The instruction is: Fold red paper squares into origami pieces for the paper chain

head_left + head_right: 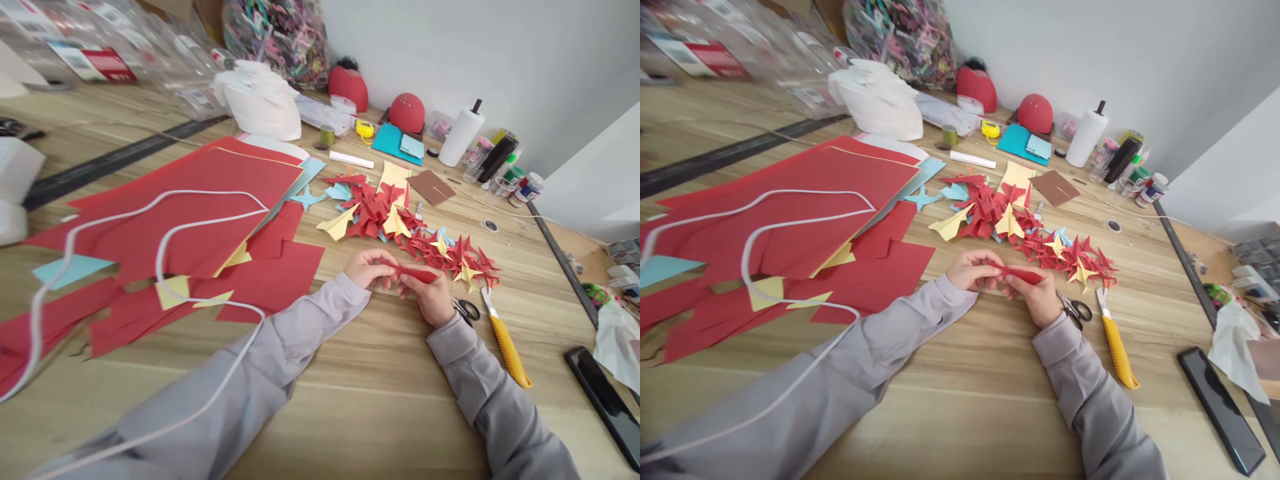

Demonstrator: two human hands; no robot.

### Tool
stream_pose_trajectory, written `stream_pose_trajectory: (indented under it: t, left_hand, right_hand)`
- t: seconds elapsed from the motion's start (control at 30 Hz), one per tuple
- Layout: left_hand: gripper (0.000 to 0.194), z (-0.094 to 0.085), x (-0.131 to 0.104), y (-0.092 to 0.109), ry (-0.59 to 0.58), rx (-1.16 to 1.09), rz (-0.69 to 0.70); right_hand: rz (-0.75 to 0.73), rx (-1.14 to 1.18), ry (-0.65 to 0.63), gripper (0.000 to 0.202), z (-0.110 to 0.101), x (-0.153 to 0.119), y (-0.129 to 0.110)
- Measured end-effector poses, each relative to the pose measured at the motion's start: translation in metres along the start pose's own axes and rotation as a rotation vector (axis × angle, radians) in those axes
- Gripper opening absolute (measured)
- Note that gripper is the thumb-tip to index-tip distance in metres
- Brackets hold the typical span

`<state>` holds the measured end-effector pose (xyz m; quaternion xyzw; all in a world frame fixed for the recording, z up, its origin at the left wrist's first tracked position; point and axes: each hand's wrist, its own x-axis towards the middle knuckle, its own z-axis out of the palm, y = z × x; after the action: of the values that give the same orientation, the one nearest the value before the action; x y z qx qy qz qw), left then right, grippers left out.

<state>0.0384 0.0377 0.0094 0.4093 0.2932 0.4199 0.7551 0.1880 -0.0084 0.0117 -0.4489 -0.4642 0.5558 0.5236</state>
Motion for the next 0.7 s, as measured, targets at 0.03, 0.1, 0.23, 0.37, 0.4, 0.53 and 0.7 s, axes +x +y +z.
stream_pose_trajectory:
  t: [0.03, 0.1, 0.23, 0.37, 0.4, 0.53, 0.7]
  left_hand:
    - [0.021, -0.0001, -0.0002, -0.0002, 0.001, 0.006, -0.006]
    - [0.021, -0.0005, -0.0004, -0.0007, -0.004, 0.013, -0.024]
    - [0.022, -0.0018, -0.0005, -0.0008, -0.028, 0.006, -0.064]
    - [0.024, -0.0016, -0.0003, -0.0012, -0.040, 0.002, -0.085]
    - [0.024, -0.0009, -0.0004, -0.0015, -0.040, 0.006, -0.082]
    - [0.025, 0.0032, -0.0020, -0.0024, -0.003, 0.067, -0.007]
    - [0.026, 0.0053, -0.0035, -0.0024, 0.009, 0.117, 0.016]
  right_hand:
    - [-0.017, 0.006, 0.022, 0.018, 0.0002, 0.0000, 0.0011]
    - [-0.043, 0.016, 0.058, 0.015, 0.0000, 0.0005, 0.0038]
    - [-0.044, 0.017, 0.048, 0.016, -0.0015, 0.0014, 0.0078]
    - [-0.089, -0.017, 0.043, 0.016, -0.0013, 0.0016, 0.0086]
    - [-0.102, -0.025, 0.046, 0.016, -0.0010, 0.0016, 0.0085]
    - [-0.117, -0.043, 0.064, 0.015, 0.0004, 0.0012, 0.0078]
    - [-0.111, -0.071, 0.062, 0.014, 0.0001, 0.0010, 0.0069]
